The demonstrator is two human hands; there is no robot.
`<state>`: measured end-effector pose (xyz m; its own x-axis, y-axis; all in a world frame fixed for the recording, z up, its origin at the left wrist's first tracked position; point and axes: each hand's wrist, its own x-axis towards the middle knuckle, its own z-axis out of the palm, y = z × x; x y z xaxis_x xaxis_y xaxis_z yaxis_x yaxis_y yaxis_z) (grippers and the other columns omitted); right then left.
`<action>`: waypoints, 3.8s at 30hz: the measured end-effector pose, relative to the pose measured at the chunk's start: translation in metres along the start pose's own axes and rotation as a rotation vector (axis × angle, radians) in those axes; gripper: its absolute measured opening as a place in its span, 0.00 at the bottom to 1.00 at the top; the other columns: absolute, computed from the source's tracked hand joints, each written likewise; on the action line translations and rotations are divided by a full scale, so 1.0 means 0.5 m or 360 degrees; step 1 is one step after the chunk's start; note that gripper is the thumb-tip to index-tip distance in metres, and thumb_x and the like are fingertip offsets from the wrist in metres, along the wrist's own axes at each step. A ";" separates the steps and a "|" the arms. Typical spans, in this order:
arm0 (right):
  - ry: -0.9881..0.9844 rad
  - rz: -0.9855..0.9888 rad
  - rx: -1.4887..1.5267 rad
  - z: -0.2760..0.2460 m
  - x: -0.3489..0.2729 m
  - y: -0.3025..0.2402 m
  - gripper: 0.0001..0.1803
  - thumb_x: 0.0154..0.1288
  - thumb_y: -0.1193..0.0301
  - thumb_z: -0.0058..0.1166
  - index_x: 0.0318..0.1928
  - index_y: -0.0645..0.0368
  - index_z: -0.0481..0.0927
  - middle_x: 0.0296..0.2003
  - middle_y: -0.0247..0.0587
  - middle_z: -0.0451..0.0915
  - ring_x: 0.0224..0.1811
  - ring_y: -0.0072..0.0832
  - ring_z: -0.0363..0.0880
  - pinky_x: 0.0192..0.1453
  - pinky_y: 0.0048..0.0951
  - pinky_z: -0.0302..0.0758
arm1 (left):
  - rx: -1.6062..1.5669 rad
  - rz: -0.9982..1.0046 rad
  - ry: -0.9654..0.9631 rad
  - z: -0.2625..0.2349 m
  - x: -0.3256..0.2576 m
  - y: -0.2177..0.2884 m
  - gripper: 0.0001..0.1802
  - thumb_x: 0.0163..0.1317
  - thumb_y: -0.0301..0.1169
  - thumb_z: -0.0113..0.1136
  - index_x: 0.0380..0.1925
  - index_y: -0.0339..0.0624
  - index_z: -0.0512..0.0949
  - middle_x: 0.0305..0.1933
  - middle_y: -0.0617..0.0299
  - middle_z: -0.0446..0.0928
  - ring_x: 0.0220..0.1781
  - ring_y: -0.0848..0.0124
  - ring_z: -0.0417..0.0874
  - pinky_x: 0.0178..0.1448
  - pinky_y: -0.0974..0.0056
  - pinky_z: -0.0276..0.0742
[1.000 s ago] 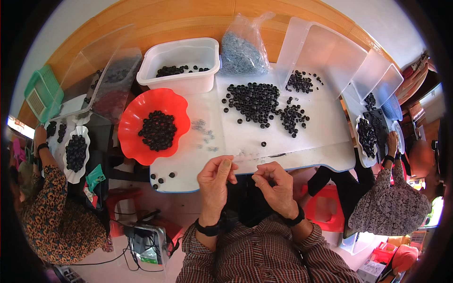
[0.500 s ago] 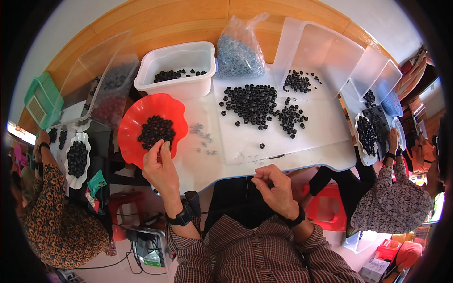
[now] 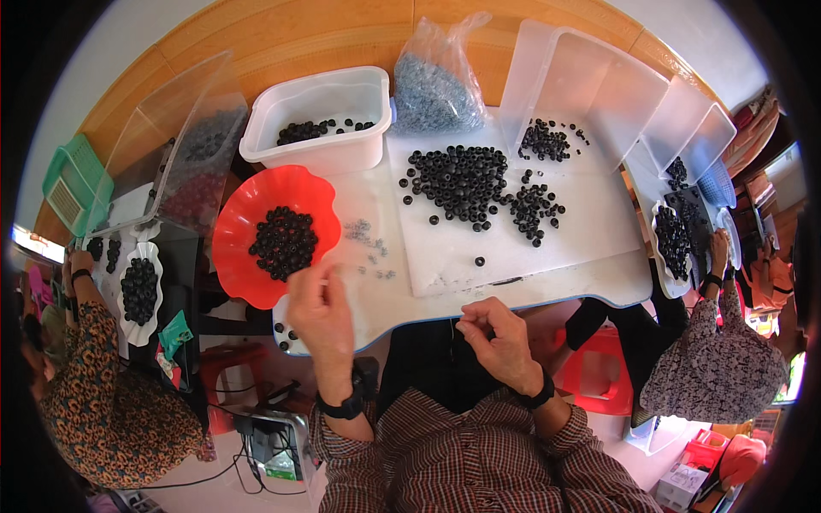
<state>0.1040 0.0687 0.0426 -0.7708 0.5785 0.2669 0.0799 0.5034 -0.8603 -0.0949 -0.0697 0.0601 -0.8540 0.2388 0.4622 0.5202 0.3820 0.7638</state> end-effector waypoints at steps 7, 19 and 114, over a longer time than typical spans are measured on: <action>-0.0093 -0.0023 0.0029 0.013 -0.002 -0.001 0.11 0.60 0.81 0.61 0.43 0.63 0.77 0.32 0.40 0.77 0.27 0.25 0.78 0.30 0.24 0.75 | 0.0133 0.0101 -0.0398 0.072 -0.076 -0.040 0.12 0.59 0.20 0.61 0.44 0.40 0.83 0.37 0.53 0.75 0.36 0.56 0.80 0.40 0.57 0.76; -0.0235 -0.0014 0.0077 0.046 0.021 0.010 0.11 0.59 0.81 0.61 0.43 0.64 0.76 0.33 0.45 0.78 0.30 0.35 0.82 0.32 0.30 0.77 | 0.0202 0.0175 -0.0400 0.087 -0.080 -0.052 0.06 0.60 0.26 0.62 0.38 0.40 0.80 0.35 0.55 0.73 0.38 0.55 0.78 0.40 0.54 0.75; -0.0242 0.0776 0.1305 0.049 0.086 0.047 0.10 0.74 0.67 0.52 0.39 0.61 0.77 0.27 0.29 0.77 0.23 0.14 0.71 0.27 0.16 0.68 | -0.0889 -0.0316 -0.0617 0.148 -0.118 0.041 0.07 0.68 0.27 0.59 0.33 0.34 0.77 0.26 0.61 0.75 0.23 0.76 0.74 0.27 0.69 0.71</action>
<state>0.0571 0.0896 0.0232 -0.8479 0.4871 -0.2094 -0.0091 -0.4082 -0.9128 -0.0333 -0.0097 0.0153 -0.8147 0.5526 0.1758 0.1853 -0.0391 0.9819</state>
